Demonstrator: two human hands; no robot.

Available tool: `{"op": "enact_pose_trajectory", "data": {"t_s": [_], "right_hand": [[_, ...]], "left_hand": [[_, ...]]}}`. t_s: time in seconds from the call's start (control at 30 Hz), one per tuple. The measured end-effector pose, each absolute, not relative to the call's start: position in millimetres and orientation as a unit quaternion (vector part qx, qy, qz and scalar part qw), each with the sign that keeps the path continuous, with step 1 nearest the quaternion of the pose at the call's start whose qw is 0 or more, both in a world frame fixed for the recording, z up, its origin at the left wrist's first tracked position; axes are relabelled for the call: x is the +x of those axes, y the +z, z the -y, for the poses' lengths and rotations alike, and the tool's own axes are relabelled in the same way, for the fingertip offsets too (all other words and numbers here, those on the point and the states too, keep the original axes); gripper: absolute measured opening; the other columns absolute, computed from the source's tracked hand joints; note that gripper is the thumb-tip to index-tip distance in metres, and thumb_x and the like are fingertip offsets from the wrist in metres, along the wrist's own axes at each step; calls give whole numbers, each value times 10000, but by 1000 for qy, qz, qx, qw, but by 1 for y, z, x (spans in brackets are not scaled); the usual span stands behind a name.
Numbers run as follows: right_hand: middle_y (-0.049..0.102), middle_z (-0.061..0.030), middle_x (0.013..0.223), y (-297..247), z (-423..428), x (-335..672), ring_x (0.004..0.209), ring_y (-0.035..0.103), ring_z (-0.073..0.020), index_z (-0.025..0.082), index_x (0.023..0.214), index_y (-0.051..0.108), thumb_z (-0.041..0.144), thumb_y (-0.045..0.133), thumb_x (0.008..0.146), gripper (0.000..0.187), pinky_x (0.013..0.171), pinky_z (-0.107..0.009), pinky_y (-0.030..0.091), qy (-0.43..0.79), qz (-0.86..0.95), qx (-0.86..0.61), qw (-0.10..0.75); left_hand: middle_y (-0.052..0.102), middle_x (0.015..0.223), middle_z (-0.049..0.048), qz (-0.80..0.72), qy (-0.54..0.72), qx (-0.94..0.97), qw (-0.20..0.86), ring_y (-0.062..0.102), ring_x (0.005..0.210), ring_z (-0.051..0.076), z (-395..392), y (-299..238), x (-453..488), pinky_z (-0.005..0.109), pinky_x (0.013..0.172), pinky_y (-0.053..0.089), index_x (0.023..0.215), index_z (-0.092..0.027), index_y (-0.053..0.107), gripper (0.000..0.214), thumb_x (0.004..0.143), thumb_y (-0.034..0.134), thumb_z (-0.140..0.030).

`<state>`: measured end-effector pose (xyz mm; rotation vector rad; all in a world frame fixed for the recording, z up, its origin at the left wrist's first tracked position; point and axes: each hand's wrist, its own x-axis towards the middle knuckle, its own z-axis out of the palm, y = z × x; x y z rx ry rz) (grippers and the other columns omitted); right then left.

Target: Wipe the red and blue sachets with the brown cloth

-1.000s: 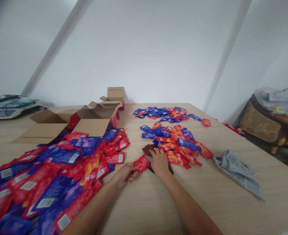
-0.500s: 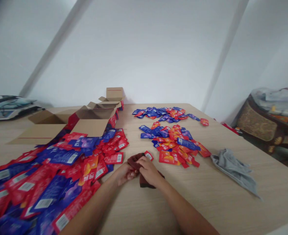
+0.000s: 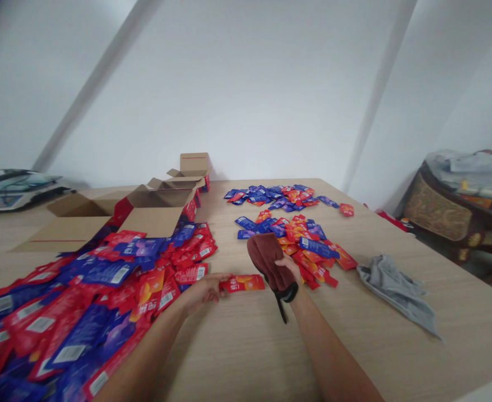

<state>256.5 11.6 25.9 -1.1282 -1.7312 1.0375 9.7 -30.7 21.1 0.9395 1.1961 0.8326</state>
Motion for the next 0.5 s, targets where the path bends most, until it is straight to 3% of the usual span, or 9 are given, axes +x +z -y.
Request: {"op": "enact_pose_trajectory", "data": {"t_s": [0.1, 0.17, 0.33, 0.5], "right_hand": [[623, -80, 1046, 27, -8, 243, 1019, 561, -269, 222, 1134, 570, 413, 478, 755, 435, 868, -431, 435, 431, 649, -416, 470], [584, -65, 1133, 25, 4, 225, 1081, 513, -247, 220, 1175, 544, 406, 447, 792, 436, 934, -418, 392, 380, 681, -415, 468], [446, -64, 1311, 15, 46, 176, 1167, 385, -236, 244, 1297, 440, 241, 442, 825, 472, 996, -402, 310, 136, 855, -418, 276], [474, -59, 1263, 8, 36, 176, 1114, 400, -241, 245, 1298, 443, 136, 432, 790, 520, 965, -383, 311, 67, 865, -450, 212]], "left_hand": [[608, 675, 15, -527, 394, 413, 630, 528, 500, 82, 30, 12, 16, 169, 419, 373, 1032, -110, 595, 414, 628, 639, -195], [581, 581, -9, -536, 400, 430, 607, 487, 422, 68, 29, 3, 21, 167, 389, 353, 974, -101, 592, 380, 615, 672, -196], [552, 448, -14, -586, 385, 465, 541, 466, 334, 87, 25, -14, 24, 175, 330, 333, 718, -129, 584, 79, 645, 555, -125], [541, 429, -32, -569, 396, 476, 542, 458, 312, 87, 23, -12, 23, 168, 315, 322, 768, -118, 572, 181, 593, 552, -77]]}}
